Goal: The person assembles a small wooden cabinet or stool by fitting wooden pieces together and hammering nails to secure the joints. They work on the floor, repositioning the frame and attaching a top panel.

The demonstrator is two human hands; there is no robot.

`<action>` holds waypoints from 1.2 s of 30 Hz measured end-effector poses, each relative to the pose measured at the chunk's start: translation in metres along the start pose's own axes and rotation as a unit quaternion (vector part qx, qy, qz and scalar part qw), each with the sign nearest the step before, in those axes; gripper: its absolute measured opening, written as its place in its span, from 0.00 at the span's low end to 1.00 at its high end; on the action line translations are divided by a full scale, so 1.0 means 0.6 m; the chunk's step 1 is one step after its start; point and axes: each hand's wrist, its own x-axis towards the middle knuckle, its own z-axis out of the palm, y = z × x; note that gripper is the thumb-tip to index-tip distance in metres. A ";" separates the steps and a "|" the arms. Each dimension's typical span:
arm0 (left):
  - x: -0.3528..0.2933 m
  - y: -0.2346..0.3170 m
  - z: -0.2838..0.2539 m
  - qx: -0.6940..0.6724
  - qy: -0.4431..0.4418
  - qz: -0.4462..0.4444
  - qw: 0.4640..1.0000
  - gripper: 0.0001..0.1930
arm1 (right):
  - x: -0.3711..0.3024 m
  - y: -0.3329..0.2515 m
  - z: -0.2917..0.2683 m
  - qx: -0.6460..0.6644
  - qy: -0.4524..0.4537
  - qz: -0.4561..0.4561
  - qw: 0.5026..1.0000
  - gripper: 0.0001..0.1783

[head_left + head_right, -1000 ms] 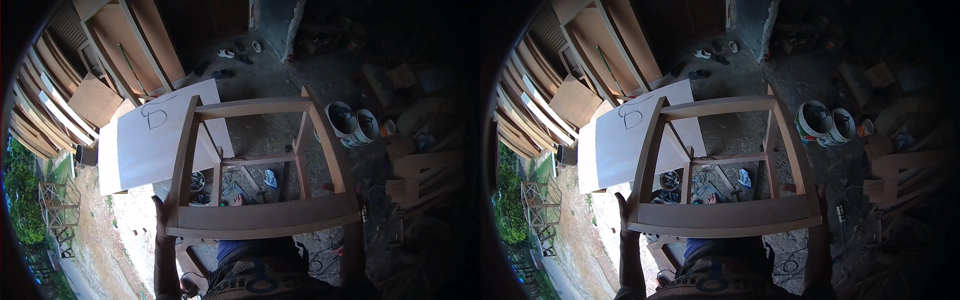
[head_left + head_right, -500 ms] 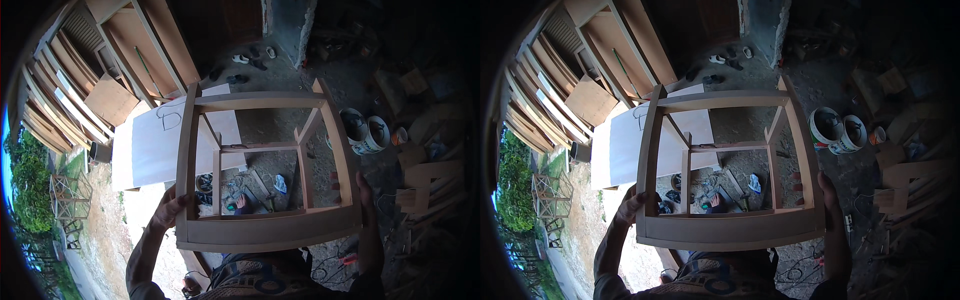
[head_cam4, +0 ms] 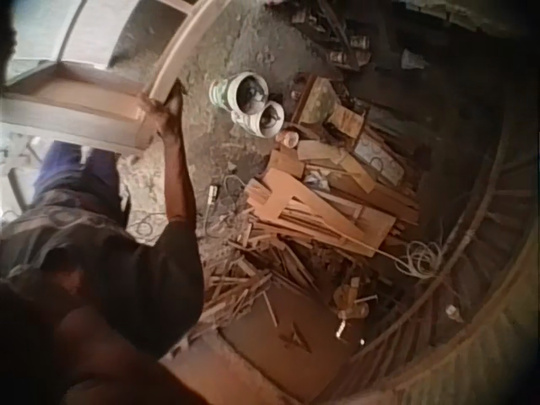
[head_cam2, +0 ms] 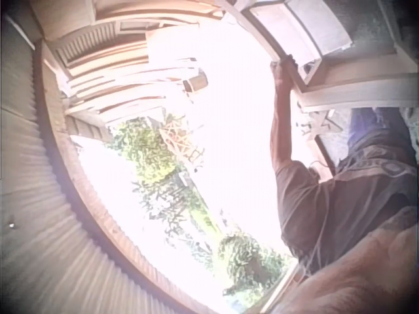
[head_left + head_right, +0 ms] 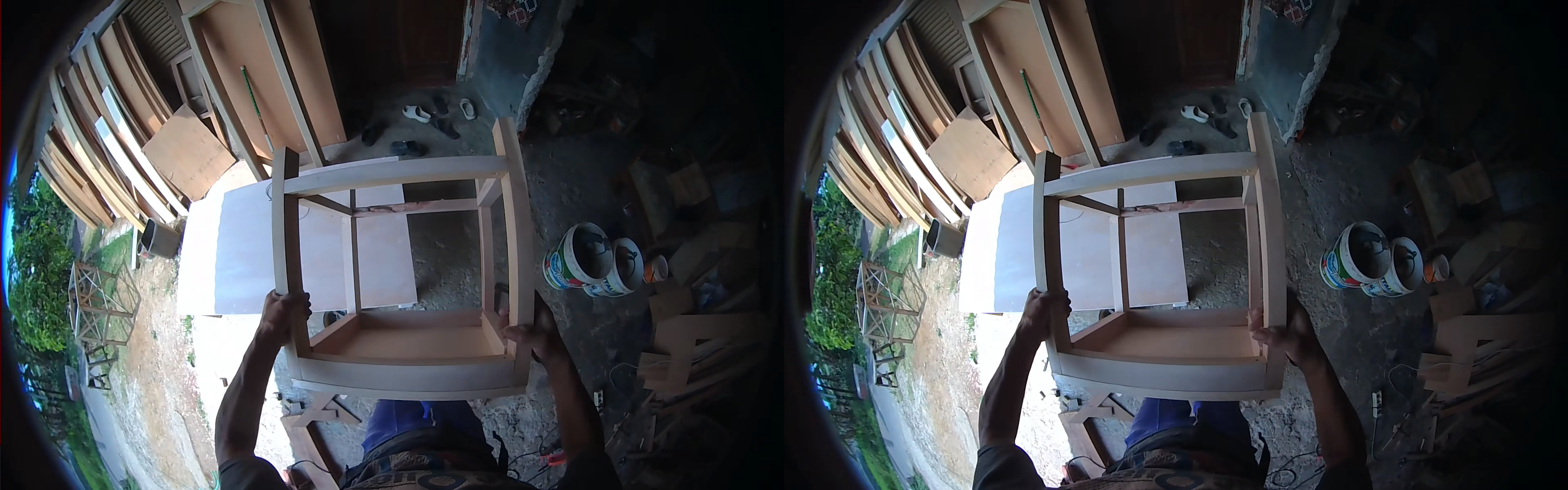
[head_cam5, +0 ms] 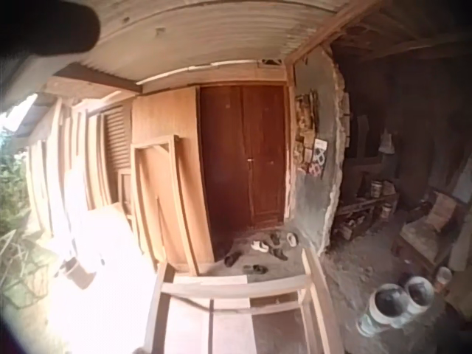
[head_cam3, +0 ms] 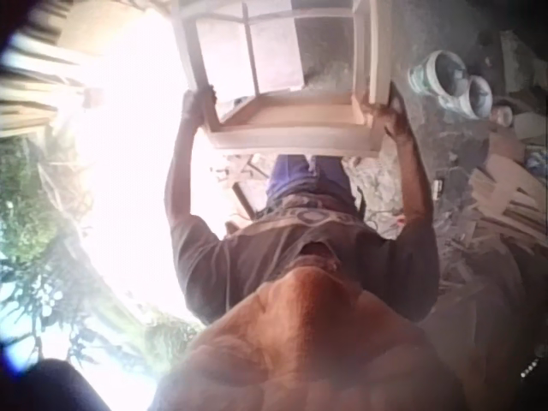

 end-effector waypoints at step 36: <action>0.385 -0.287 -0.205 0.190 0.191 0.312 0.911 0.20 | 0.488 0.413 0.173 0.013 0.192 -0.123 0.974 0.24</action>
